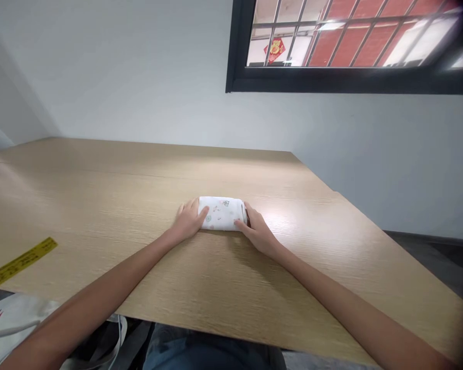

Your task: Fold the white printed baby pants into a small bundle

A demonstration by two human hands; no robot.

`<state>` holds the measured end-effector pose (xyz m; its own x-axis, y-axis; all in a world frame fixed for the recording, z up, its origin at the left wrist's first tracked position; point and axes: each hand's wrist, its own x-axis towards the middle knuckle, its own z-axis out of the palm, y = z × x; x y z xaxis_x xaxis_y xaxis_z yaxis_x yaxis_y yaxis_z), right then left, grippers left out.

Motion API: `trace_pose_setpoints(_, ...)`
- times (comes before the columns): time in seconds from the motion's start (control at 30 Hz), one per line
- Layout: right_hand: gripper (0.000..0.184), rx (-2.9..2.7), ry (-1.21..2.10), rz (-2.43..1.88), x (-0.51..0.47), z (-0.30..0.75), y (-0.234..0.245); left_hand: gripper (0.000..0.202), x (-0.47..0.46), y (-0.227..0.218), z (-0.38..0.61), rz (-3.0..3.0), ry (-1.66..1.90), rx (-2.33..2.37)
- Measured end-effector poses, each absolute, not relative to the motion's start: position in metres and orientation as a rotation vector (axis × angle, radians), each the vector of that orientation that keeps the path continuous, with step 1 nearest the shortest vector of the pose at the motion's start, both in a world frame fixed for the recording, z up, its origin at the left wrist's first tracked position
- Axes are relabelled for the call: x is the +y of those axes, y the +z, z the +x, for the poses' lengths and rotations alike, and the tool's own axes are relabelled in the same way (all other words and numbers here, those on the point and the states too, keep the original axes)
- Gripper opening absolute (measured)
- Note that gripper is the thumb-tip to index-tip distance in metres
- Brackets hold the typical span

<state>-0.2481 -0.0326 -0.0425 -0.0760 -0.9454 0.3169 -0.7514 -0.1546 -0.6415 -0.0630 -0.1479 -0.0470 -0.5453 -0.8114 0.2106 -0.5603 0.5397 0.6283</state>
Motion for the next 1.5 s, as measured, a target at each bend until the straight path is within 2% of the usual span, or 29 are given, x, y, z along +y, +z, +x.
trace_pose_setpoints(0.1, 0.054, 1.784, -1.154, -1.815, -0.025, -0.245, -0.041, 0.05, -0.155, -0.048, -0.067, 1.072, -0.861, -2.112)
trace_pose_setpoints(0.17, 0.057, 1.772, -1.209, -1.716, -0.027, -0.243, -0.042, 0.05, -0.158, -0.047, -0.067, 1.017, -0.976, -2.043)
trace_pose_setpoints(0.23, 0.058, 1.781, -1.269, -1.612, -0.034, -0.244, -0.044, 0.042, -0.157, -0.046, -0.064, 0.976, -1.069, -2.006)
trace_pose_setpoints(0.4, 0.056, 1.906, -1.281, -1.352, -0.062, -0.252, -0.049, 0.031, -0.133, -0.042, -0.043, 1.024, -1.151, -1.91)
trace_pose_setpoints(0.67, 0.054, 1.848, -1.3, -1.408, -0.105, -0.245, -0.05, 0.029, -0.085, -0.039, -0.023, 1.056, -1.138, -1.952)
trace_pose_setpoints(0.8, 0.045, 1.869, -1.324, -1.419, -0.1, -0.24, -0.05, 0.028, -0.086, -0.039, -0.023, 1.09, -1.067, -1.977)
trace_pose_setpoints(0.87, 0.04, 1.849, -1.376, -1.516, -0.088, -0.233, -0.048, 0.023, -0.091, -0.04, -0.024, 1.126, -0.99, -2.006)
trace_pose_setpoints(0.97, 0.038, 1.72, -1.297, -1.969, -0.065, -0.213, -0.044, 0.016, -0.099, -0.042, -0.026, 1.144, -0.845, -2.111)
trace_pose_setpoints(1.1, 0.053, 1.759, -0.802, -2.464, -0.038, -0.187, -0.039, 0.02, -0.098, -0.049, -0.026, 1.109, -0.683, -2.3)
trace_pose_setpoints(1.17, 0.063, 1.893, -0.605, -2.521, -0.026, -0.179, -0.038, 0.024, -0.086, -0.052, -0.026, 1.098, -0.617, -2.371)
trace_pose_setpoints(1.27, 0.065, 2.013, -0.403, -2.549, -0.005, -0.173, -0.036, 0.032, -0.057, -0.053, -0.027, 1.092, -0.542, -2.469)
trace_pose_setpoints(1.4, 0.063, 2.146, -0.394, -2.579, 0.041, -0.174, -0.034, 0.045, -0.009, -0.044, -0.038, 1.092, -0.452, -2.683)
trace_pose_setpoints(1.5, 0.072, 2.218, -0.57, -2.658, 0.081, -0.187, -0.038, 0.05, 0.024, -0.035, -0.057, 0.953, -0.608, -2.779)
